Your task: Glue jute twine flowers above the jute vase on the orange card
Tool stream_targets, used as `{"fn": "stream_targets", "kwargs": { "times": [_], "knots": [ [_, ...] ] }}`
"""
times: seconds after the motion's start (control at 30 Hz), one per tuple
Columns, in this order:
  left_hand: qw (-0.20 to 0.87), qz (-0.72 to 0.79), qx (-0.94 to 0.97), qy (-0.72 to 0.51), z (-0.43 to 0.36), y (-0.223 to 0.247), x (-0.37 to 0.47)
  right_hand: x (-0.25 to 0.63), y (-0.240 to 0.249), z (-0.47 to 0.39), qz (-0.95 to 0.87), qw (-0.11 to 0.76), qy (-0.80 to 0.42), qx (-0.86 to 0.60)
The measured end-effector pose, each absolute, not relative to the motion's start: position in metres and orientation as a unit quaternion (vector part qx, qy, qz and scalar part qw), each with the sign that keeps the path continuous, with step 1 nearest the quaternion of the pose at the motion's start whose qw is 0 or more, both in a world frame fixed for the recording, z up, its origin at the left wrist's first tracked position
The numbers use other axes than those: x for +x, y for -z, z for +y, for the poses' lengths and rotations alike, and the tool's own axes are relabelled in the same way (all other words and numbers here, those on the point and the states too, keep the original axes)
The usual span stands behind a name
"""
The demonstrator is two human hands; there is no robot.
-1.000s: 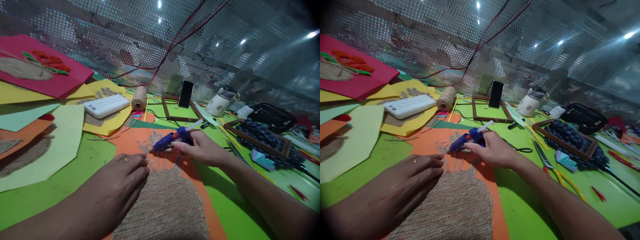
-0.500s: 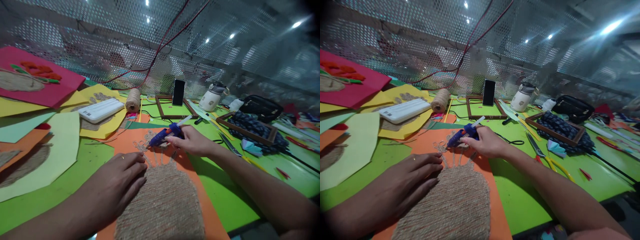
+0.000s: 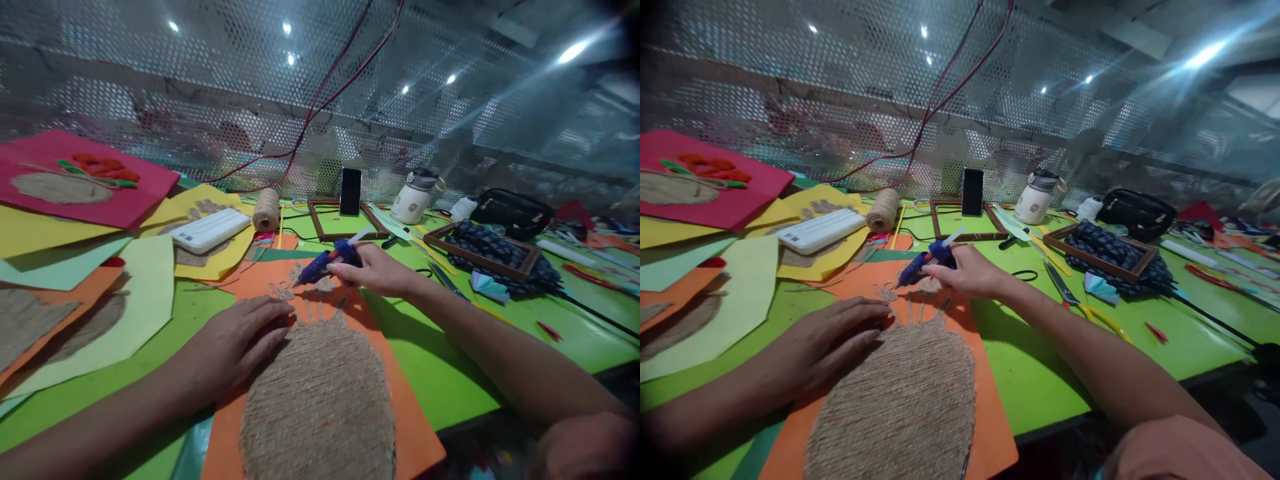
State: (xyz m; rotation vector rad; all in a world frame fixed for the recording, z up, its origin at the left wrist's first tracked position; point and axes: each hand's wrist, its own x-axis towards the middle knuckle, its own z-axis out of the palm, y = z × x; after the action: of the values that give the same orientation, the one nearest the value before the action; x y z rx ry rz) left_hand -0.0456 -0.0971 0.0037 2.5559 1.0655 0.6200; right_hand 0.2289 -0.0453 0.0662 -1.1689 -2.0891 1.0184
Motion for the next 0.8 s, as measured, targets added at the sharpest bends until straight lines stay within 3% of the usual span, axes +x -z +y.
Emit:
{"fn": "stream_targets", "kwargs": {
  "times": [0.13,0.27,0.4,0.53,0.8],
  "knots": [
    [0.212,0.428,0.820,-0.315,-0.088,-0.008,-0.050,0.236,-0.060,-0.035,-0.740,0.338,-0.418,-0.404],
    [0.131,0.502,0.743,-0.423,-0.071,-0.017,-0.060,0.236,-0.047,-0.024,-0.666,0.392,-0.491,-0.402],
    [0.059,0.585,0.683,-0.433,-0.053,-0.016,-0.077,0.227,-0.046,-0.017,-0.634,0.404,-0.525,-0.399],
    [0.009,0.618,0.667,-0.417,-0.047,-0.009,-0.088,0.223,-0.050,-0.012,-0.643,0.411,-0.465,-0.450],
    [-0.068,0.675,0.656,-0.331,-0.045,-0.010,-0.098,0.253,-0.017,-0.011,-0.596,0.522,-0.314,-0.523]
  ]
}}
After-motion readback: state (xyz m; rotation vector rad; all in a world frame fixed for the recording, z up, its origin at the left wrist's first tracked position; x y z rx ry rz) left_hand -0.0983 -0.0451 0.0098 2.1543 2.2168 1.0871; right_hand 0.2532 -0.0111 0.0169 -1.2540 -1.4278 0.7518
